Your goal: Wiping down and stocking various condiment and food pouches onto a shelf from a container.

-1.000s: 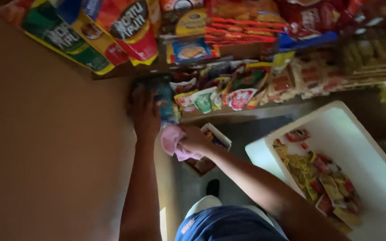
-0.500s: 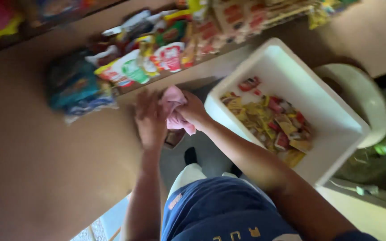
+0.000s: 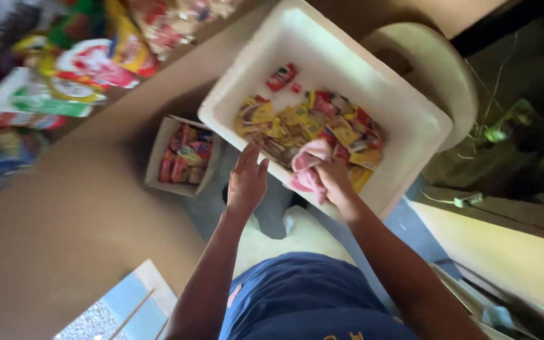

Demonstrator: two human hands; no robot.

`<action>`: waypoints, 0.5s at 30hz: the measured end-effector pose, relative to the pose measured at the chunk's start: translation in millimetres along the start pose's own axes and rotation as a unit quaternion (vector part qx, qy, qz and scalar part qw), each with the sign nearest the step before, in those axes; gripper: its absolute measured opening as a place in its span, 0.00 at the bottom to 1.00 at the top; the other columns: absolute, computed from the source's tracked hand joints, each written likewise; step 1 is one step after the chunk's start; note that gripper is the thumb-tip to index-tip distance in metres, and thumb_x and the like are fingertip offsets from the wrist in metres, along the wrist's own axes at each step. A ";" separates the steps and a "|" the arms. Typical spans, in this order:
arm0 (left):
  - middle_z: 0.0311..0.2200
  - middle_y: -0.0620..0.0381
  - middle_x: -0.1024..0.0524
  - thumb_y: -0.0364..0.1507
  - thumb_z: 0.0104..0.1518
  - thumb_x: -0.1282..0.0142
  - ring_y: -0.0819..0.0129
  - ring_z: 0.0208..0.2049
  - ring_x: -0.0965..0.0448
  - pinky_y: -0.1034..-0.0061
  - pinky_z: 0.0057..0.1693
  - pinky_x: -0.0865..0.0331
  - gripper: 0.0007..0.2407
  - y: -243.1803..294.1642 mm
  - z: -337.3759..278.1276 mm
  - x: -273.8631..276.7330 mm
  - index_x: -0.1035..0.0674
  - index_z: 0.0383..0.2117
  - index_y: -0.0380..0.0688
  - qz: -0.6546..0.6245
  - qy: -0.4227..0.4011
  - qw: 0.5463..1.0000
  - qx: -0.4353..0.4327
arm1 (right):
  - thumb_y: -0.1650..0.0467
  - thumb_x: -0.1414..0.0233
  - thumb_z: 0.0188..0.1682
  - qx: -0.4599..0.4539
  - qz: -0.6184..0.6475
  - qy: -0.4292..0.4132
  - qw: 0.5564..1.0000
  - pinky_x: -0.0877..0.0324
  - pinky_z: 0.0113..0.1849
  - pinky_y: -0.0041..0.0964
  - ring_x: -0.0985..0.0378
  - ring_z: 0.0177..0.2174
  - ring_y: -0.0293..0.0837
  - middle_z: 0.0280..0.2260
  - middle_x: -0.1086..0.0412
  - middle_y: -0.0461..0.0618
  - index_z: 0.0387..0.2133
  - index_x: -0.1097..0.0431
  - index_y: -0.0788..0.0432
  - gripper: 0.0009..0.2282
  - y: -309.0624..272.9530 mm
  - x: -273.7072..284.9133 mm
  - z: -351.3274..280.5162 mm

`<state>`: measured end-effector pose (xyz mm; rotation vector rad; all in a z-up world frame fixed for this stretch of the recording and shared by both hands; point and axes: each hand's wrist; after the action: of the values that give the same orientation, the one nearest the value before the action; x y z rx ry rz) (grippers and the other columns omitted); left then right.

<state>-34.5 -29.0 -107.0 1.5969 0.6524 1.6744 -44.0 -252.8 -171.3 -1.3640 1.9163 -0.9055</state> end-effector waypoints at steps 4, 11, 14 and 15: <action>0.56 0.41 0.25 0.27 0.64 0.47 0.45 0.59 0.26 0.61 0.61 0.30 0.15 1.7 3.1 -73.5 0.25 0.56 0.41 -0.051 -0.010 0.999 -0.008 | 0.77 0.49 0.52 -0.033 -0.018 0.070 0.997 0.45 0.12 0.33 0.37 0.11 0.36 0.15 0.34 0.47 0.32 0.31 0.64 0.01 56.9 90.8 36.9; 0.49 0.43 0.21 0.24 0.59 0.48 0.51 0.51 0.22 0.63 0.57 0.28 0.16 -12.8 28.6 -213.5 0.23 0.55 0.44 -0.140 -0.110 0.982 0.070 | 0.79 0.51 0.44 0.010 -0.279 0.128 0.952 0.30 0.26 0.41 0.23 0.27 0.49 0.29 0.26 0.58 0.40 0.26 0.62 0.12 41.4 163.6 129.1; 0.47 0.44 0.21 0.25 0.59 0.50 0.50 0.49 0.21 0.61 0.56 0.28 0.17 -7.9 43.8 -247.3 0.23 0.55 0.47 -0.134 -0.148 0.975 0.101 | 0.77 0.43 0.38 0.051 -0.437 0.172 0.881 0.27 0.37 0.48 0.21 0.39 0.59 0.40 0.24 0.63 0.45 0.28 0.62 0.18 27.3 180.6 167.7; 0.46 0.44 0.20 0.25 0.58 0.51 0.50 0.48 0.21 0.60 0.56 0.28 0.18 -3.5 47.2 -253.8 0.23 0.56 0.48 -0.130 -0.169 0.969 0.121 | 0.74 0.38 0.37 0.034 -0.493 0.193 0.847 0.29 0.40 0.53 0.24 0.42 0.64 0.43 0.26 0.65 0.47 0.31 0.64 0.22 26.0 184.3 177.8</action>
<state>5.6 -230.9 -262.8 1.8241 0.8688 1.1315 31.4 -454.9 -311.9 -2.3004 1.3042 -1.8125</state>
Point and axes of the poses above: each hand's wrist, its own z-axis towards the middle knuckle, its own x-axis out of the back of the hand, y = z × x
